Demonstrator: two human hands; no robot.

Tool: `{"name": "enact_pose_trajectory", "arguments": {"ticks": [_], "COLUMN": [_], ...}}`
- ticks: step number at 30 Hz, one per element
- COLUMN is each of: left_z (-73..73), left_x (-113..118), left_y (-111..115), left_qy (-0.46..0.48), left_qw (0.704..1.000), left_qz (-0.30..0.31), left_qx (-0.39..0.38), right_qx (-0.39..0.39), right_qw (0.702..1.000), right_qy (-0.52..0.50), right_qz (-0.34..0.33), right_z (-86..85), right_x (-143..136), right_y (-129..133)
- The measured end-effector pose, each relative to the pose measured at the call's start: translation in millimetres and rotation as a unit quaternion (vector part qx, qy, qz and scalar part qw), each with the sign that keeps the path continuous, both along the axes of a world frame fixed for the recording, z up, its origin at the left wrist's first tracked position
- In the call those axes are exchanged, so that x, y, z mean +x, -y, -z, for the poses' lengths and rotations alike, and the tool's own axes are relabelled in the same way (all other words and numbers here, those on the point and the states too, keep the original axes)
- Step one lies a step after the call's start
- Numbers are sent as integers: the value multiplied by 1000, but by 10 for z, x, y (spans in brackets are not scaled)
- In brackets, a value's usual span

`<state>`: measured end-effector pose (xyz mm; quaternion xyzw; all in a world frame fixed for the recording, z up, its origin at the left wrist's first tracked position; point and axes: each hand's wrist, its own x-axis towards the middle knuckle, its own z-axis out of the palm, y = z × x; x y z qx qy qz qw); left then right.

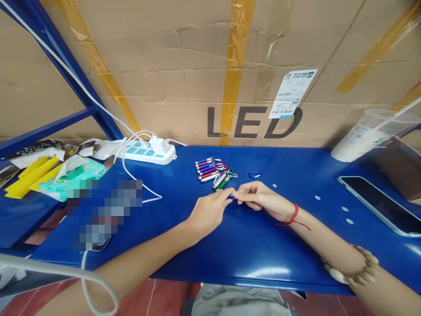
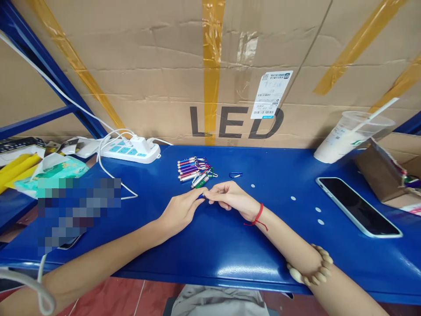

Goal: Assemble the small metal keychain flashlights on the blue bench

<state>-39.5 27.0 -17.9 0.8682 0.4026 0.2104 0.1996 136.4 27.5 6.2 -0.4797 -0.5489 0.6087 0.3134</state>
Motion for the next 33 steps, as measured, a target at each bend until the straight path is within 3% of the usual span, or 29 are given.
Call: {"name": "enact_pose_trajectory", "arguments": {"ticks": [6, 13, 16, 20, 24, 30, 33], "left_z": [-26, -51, -50, -38, -39, -44, -34], "left_x": [27, 10, -2, -15, -24, -24, -21], "left_y": [-35, -72, -120, -185, -210, -190, -185], "left_qy": [2, 3, 9, 6, -3, -15, -15], "left_qw": [999, 999, 998, 997, 996, 998, 998], "left_qz": [-19, -45, -55, -73, -87, -60, -56], "left_qx": [-26, -2, 1, -6, -8, 10, 18], "right_qx": [50, 86, 155, 329, 467, 562, 581], "right_qw": [997, 995, 982, 915, 842, 753, 727], "right_qy": [47, 44, 90, 203, 242, 329, 357], "right_qz": [41, 40, 65, 118, 120, 91, 81], "right_z": [-3, 79, 128, 187, 198, 124, 92], "right_x": [-20, -14, -18, 11, 62, 120, 143], "right_y": [-32, -71, -88, -97, -75, -39, -38]}}
